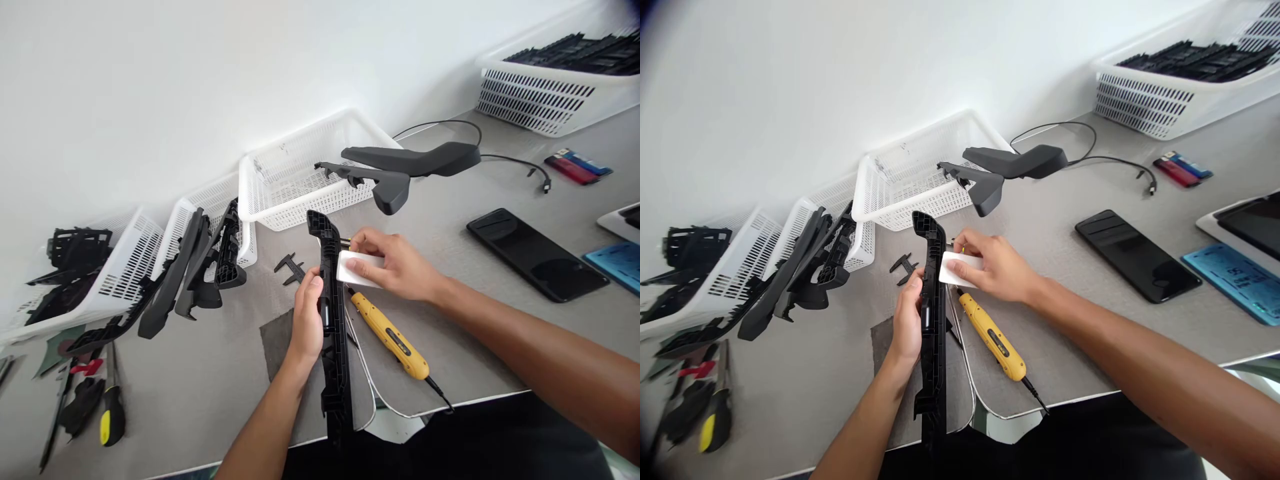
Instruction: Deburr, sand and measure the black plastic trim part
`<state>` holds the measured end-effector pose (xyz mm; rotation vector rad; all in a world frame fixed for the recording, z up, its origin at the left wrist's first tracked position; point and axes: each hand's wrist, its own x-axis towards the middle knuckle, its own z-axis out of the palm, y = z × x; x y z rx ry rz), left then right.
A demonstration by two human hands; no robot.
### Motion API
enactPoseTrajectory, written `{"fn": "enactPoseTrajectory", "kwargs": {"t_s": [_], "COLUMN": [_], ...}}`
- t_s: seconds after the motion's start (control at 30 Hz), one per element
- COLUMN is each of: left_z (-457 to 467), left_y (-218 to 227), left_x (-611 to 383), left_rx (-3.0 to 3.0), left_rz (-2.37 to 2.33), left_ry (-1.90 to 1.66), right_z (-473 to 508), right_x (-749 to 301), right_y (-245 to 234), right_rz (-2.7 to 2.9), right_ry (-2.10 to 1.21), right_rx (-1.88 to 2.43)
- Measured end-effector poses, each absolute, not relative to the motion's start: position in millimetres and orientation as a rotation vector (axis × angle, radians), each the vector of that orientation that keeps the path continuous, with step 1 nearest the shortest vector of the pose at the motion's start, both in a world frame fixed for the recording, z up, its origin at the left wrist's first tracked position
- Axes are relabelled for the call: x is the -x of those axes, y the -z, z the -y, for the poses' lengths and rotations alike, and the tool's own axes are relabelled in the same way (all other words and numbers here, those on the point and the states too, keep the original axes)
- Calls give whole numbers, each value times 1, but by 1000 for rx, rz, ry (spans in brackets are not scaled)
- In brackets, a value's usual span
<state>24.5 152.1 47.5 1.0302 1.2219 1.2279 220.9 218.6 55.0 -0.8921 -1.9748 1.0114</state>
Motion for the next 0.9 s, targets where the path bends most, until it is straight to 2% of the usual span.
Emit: {"fn": "enactPoseTrajectory", "kwargs": {"t_s": [0.2,0.37,0.57,0.77,0.9], "left_z": [-153,-153,-154,-153,-153], "left_y": [-46,-46,-46,-46,-47], "left_x": [-22,-21,-22,-24,-23], "left_rx": [-1049,-1065,-1087,-1057,-1075], "left_rz": [-1254,-1242,-1260,-1230,-1236], "left_ry": [-1238,-1211,-1201,-1145,-1127], "right_z": [-214,-222,-219,-229,-232], "right_x": [-217,-223,-219,-225,-227], "right_y": [-53,-51,-54,-47,-47], "right_rz": [2133,1882,2044,1726,1838], "right_ry": [-1111,-1002,-1150,-1057,-1200], "right_rx": [669,967,744,1075,927]}}
